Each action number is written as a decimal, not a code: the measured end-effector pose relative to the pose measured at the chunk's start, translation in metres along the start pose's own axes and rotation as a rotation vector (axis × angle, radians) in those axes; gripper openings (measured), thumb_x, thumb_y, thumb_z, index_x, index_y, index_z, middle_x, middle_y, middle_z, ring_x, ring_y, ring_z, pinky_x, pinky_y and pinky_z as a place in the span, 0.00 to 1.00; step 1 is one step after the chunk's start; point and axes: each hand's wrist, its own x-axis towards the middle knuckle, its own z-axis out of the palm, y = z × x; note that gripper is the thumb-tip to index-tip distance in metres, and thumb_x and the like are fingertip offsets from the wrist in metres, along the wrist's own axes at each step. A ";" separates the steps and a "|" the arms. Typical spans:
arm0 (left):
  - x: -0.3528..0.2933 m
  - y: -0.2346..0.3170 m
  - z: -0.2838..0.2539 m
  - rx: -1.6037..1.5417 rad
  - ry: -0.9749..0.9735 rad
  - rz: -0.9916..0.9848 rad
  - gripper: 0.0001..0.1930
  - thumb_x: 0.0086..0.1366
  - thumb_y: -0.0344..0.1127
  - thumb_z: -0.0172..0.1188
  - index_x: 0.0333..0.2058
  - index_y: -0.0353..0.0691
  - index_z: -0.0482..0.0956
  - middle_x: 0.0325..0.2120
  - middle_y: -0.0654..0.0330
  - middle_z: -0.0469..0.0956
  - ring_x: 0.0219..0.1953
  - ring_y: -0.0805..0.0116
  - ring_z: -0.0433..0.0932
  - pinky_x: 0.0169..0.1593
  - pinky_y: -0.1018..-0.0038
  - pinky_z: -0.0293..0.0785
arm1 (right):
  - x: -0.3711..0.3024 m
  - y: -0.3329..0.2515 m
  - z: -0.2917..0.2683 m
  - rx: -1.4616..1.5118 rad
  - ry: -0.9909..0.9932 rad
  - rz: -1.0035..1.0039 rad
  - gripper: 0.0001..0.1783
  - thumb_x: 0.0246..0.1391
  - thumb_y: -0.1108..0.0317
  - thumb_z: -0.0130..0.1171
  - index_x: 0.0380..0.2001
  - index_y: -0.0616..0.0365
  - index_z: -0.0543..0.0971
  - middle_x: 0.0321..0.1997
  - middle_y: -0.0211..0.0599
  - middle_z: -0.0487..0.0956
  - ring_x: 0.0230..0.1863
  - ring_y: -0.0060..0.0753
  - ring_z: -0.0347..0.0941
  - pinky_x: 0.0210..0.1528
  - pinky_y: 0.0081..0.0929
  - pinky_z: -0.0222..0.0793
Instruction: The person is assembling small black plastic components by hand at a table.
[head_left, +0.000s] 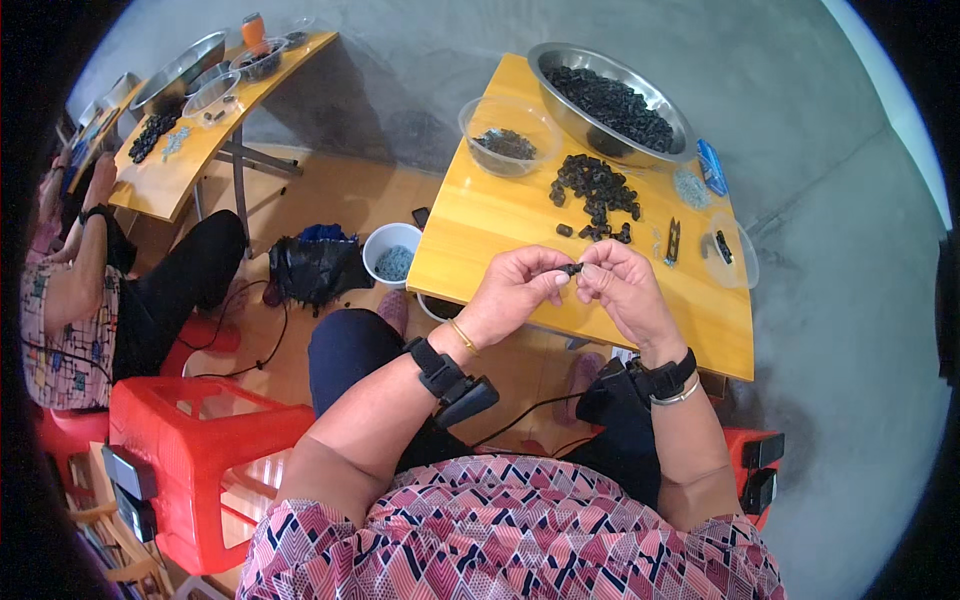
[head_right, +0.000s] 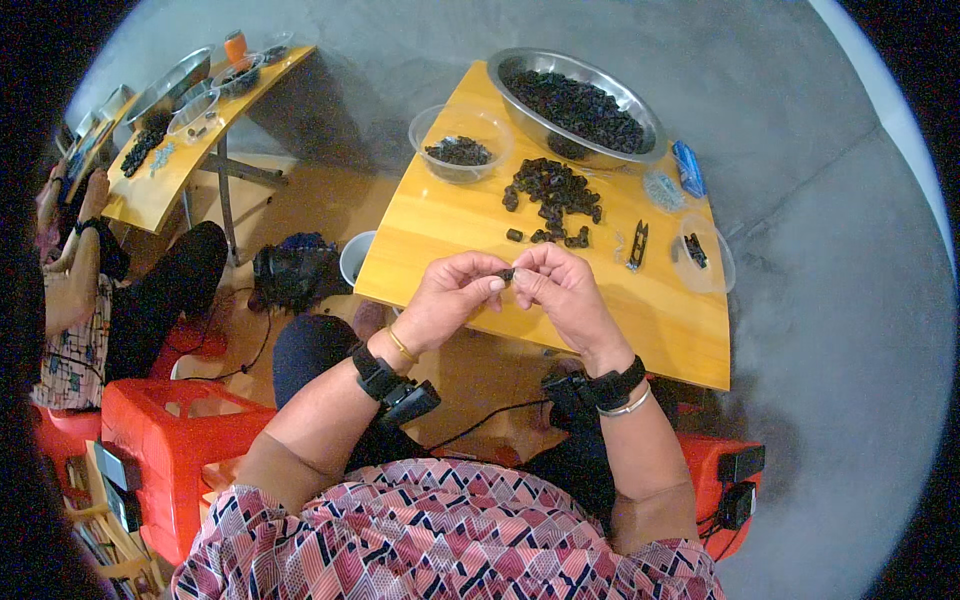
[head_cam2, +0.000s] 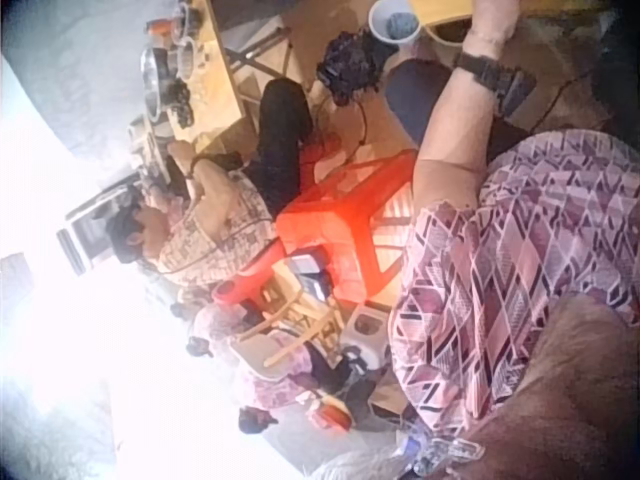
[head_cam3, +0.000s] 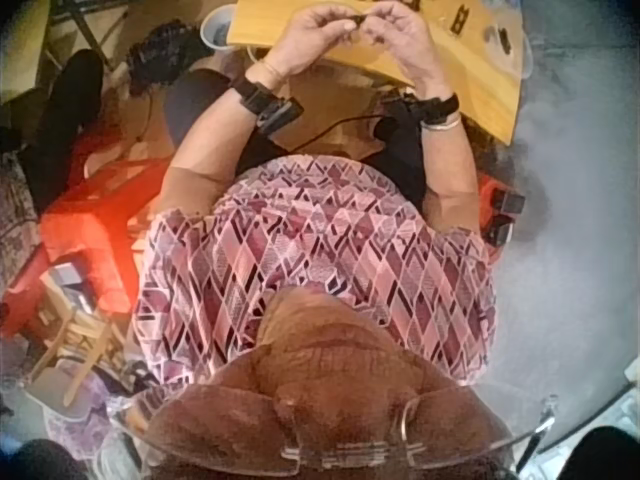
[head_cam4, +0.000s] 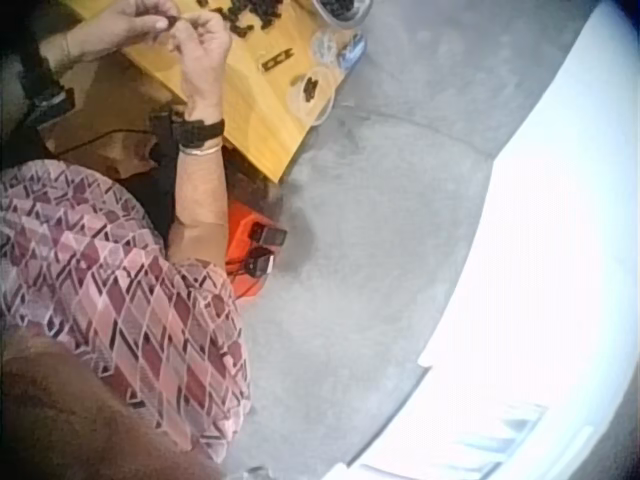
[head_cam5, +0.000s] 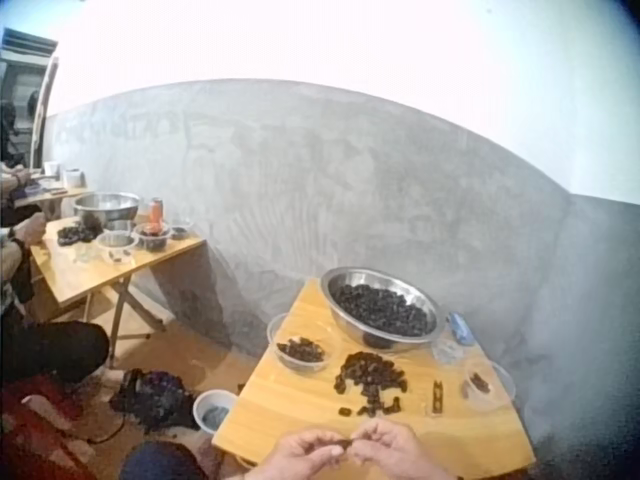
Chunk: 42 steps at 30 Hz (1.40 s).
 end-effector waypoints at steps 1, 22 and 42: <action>0.000 0.000 0.000 0.030 0.013 0.022 0.07 0.56 0.27 0.53 0.35 0.34 0.73 0.27 0.64 0.74 0.24 0.79 0.70 0.30 0.83 0.68 | 0.000 0.001 0.000 -0.001 -0.002 0.002 0.05 0.49 0.71 0.52 0.30 0.59 0.70 0.24 0.25 0.69 0.23 0.15 0.63 0.27 0.12 0.61; -0.001 0.005 0.001 -0.008 0.057 -0.054 0.08 0.58 0.30 0.52 0.36 0.34 0.73 0.23 0.64 0.73 0.22 0.79 0.69 0.27 0.84 0.66 | -0.004 0.005 0.007 -0.763 0.074 -0.310 0.05 0.51 0.76 0.45 0.33 0.60 0.68 0.24 0.28 0.70 0.26 0.16 0.67 0.25 0.15 0.64; 0.001 -0.002 -0.004 -0.234 0.024 -0.066 0.07 0.58 0.29 0.50 0.33 0.34 0.74 0.22 0.65 0.73 0.21 0.79 0.68 0.27 0.84 0.66 | -0.002 0.018 0.007 -0.204 0.039 -0.098 0.04 0.51 0.73 0.49 0.32 0.61 0.68 0.24 0.30 0.71 0.24 0.18 0.65 0.27 0.14 0.63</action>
